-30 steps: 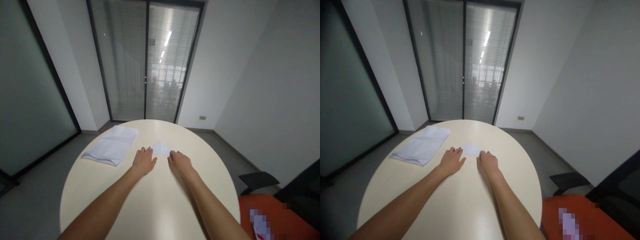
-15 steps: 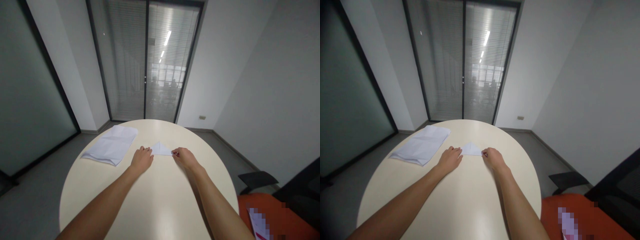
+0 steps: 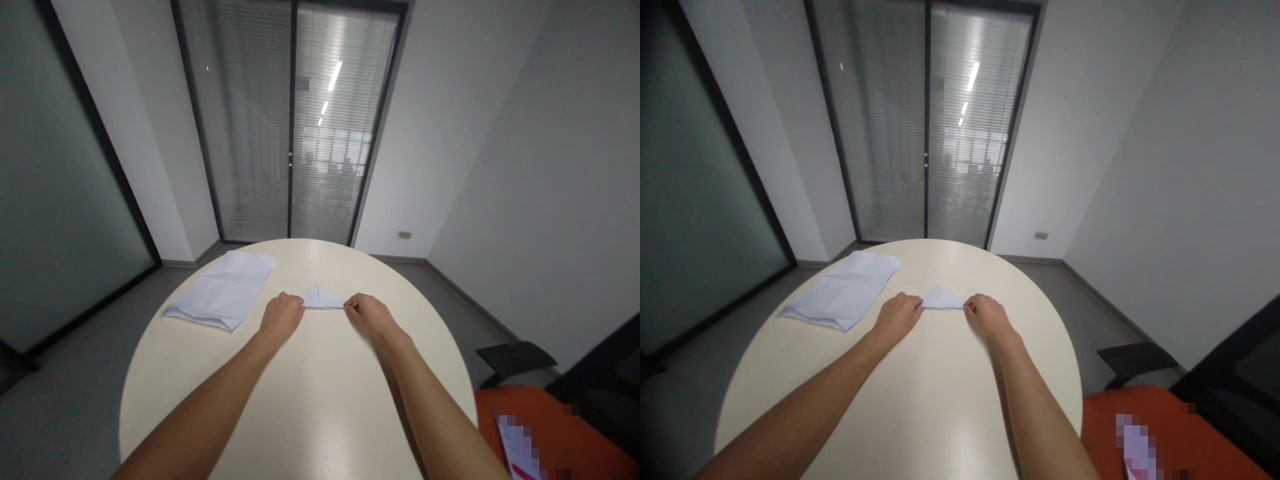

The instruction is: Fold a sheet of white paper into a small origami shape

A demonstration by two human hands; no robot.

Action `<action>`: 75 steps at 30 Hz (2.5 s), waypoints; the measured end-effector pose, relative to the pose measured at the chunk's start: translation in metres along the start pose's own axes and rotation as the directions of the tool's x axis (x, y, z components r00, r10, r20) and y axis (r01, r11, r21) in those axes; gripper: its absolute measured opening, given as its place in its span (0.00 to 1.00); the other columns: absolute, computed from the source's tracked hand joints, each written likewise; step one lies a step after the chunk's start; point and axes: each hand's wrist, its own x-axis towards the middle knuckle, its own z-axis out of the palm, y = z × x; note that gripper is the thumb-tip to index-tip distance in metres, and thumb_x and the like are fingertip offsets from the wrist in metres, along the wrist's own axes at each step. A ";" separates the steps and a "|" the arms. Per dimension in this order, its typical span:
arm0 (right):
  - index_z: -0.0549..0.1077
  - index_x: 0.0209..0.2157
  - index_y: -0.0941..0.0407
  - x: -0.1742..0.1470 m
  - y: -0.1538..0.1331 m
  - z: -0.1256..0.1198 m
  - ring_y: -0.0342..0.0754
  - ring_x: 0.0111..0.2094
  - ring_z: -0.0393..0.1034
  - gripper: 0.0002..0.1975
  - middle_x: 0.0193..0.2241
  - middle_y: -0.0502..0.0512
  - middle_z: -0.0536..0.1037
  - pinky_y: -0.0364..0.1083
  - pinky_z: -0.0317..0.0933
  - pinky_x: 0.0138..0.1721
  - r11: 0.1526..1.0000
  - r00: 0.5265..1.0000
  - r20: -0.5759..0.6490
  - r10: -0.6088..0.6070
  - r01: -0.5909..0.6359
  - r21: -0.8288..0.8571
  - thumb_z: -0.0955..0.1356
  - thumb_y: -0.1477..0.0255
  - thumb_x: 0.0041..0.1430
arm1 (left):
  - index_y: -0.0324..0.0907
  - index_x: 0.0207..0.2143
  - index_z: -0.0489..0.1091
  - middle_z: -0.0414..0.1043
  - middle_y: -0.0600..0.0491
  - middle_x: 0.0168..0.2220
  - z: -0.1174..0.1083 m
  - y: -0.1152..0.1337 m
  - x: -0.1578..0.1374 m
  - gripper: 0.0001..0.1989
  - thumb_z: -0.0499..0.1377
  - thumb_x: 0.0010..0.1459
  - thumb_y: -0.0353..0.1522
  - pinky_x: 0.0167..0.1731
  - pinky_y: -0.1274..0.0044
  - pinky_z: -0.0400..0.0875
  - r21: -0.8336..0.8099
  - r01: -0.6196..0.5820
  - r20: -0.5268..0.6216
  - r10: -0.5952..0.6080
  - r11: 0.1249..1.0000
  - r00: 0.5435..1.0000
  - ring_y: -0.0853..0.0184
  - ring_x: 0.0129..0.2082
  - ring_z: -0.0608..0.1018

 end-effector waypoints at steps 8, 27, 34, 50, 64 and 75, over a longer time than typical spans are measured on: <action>0.78 0.45 0.50 -0.001 0.003 0.002 0.50 0.40 0.76 0.13 0.40 0.55 0.83 0.43 0.58 0.36 1.000 0.999 -0.052 0.015 -0.015 0.014 0.62 0.65 0.69 | 0.49 0.48 0.77 0.80 0.49 0.41 -0.004 0.001 0.001 0.16 0.50 0.70 0.37 0.41 0.71 0.70 0.005 0.035 0.013 -0.035 0.999 0.999 0.59 0.43 0.78; 0.74 0.50 0.54 0.005 0.000 0.002 0.46 0.35 0.76 0.14 0.42 0.55 0.82 0.43 0.64 0.42 0.987 0.971 -0.219 -0.099 0.124 0.101 0.63 0.68 0.67 | 0.50 0.48 0.77 0.80 0.46 0.40 -0.003 -0.001 0.003 0.19 0.47 0.71 0.39 0.40 0.71 0.70 -0.023 0.100 0.012 -0.099 0.995 0.995 0.57 0.40 0.81; 0.76 0.48 0.55 0.005 0.003 0.002 0.46 0.40 0.76 0.13 0.43 0.55 0.82 0.44 0.65 0.46 0.988 0.962 -0.263 -0.067 0.100 0.114 0.65 0.75 0.63 | 0.49 0.47 0.77 0.80 0.46 0.39 -0.005 0.001 0.003 0.18 0.47 0.71 0.38 0.39 0.71 0.70 -0.011 0.100 0.004 -0.100 0.995 0.995 0.58 0.40 0.81; 0.77 0.47 0.54 0.002 -0.015 0.003 0.51 0.46 0.74 0.13 0.44 0.57 0.81 0.48 0.65 0.50 0.980 0.874 -0.460 -0.154 0.196 0.044 0.62 0.71 0.68 | 0.43 0.48 0.74 0.82 0.51 0.35 0.013 0.004 0.010 0.11 0.58 0.64 0.32 0.32 0.80 0.70 -0.639 0.201 -0.004 -0.264 0.743 0.964 0.68 0.30 0.82; 0.75 0.52 0.53 -0.001 -0.046 0.012 0.50 0.49 0.73 0.16 0.48 0.56 0.81 0.47 0.64 0.51 0.875 0.838 -0.295 -0.459 0.484 0.014 0.60 0.77 0.69 | 0.46 0.46 0.74 0.81 0.50 0.44 0.003 -0.007 0.013 0.11 0.57 0.63 0.36 0.40 0.74 0.72 -0.508 0.353 0.028 -0.394 0.786 0.919 0.61 0.42 0.81; 0.72 0.56 0.54 -0.004 -0.048 0.021 0.49 0.50 0.73 0.18 0.51 0.57 0.79 0.47 0.64 0.52 0.857 0.867 -0.121 -0.484 0.497 0.134 0.65 0.73 0.65 | 0.41 0.52 0.70 0.80 0.48 0.46 0.013 -0.005 0.011 0.14 0.56 0.65 0.32 0.48 0.75 0.71 -0.542 0.143 -0.056 -0.206 0.828 0.977 0.64 0.47 0.80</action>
